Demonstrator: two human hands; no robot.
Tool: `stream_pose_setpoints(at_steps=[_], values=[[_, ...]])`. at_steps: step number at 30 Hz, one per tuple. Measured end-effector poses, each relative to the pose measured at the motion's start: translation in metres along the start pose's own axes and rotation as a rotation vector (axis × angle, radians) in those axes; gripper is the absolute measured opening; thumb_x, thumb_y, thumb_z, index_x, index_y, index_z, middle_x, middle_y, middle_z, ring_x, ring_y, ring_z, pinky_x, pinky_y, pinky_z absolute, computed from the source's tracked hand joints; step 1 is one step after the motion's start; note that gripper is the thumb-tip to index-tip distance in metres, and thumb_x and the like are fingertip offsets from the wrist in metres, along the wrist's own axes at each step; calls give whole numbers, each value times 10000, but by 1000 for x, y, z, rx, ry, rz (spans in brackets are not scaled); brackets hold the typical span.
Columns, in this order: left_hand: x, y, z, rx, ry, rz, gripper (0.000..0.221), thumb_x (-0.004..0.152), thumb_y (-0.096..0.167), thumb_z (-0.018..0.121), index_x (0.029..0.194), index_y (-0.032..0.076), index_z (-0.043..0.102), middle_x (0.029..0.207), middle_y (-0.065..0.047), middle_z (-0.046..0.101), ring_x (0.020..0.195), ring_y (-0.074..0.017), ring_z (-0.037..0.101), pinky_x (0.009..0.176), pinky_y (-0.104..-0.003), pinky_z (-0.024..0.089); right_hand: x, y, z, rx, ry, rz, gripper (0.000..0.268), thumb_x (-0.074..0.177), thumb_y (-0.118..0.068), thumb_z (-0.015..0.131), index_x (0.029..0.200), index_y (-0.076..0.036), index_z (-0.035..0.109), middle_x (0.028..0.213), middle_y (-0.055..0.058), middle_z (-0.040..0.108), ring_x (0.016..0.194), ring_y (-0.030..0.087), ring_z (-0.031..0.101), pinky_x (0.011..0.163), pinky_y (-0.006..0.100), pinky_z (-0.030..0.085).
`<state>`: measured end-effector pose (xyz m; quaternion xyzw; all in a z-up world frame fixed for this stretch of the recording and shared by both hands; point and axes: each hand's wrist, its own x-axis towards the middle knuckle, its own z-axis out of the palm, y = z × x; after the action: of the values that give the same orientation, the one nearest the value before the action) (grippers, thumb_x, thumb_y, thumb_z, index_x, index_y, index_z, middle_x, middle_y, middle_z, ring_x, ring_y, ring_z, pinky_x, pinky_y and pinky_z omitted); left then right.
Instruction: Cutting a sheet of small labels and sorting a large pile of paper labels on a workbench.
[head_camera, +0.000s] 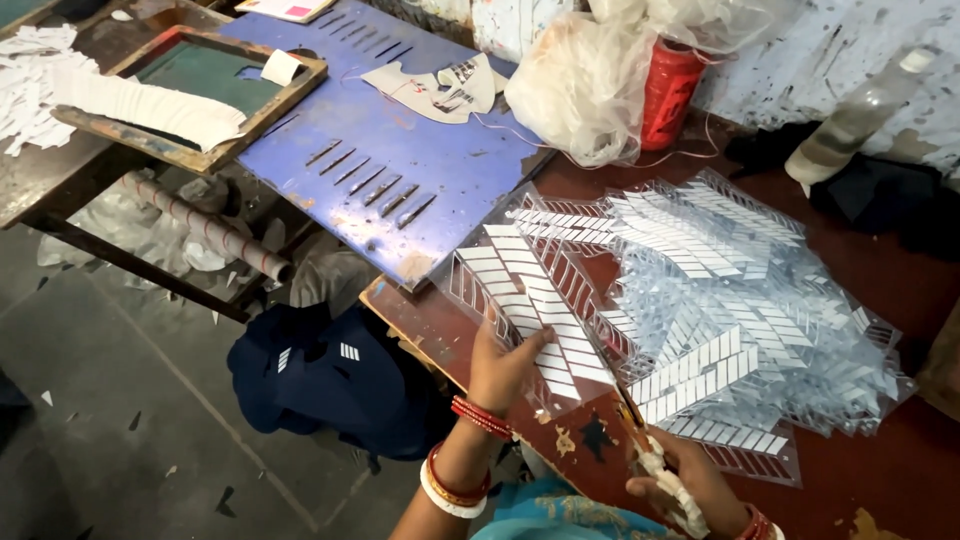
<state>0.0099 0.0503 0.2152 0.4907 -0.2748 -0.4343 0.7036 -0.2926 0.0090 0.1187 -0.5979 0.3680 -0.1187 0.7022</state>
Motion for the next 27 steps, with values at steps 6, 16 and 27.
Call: stream_pose_setpoints(at_steps=[6,16,27], values=[[3,-26,-6,-51,-55,-44,565,850,-102,700,1355,-10,465,1109,-152,725,974,-227,745,870,-354,648,9,-9,4,126,-51,-2,860,675,-459,912,1305,11,562,924,73,597,772,181,526,664,373,437],[1,-22,-6,-148,-6,-149,680,825,-127,700,1432,-11,416,1168,-169,711,1017,-244,733,897,-364,636,6,-23,5,-40,-41,-10,1163,592,-582,882,1519,-58,414,1385,158,620,1270,287,605,1051,461,476],[-12,-16,0,-64,-67,-105,581,855,-120,692,1379,13,478,1162,-147,712,1037,-216,728,920,-354,633,3,-23,10,-4,-99,-161,921,781,-561,841,1416,-8,467,1108,117,560,932,215,502,760,400,445]])
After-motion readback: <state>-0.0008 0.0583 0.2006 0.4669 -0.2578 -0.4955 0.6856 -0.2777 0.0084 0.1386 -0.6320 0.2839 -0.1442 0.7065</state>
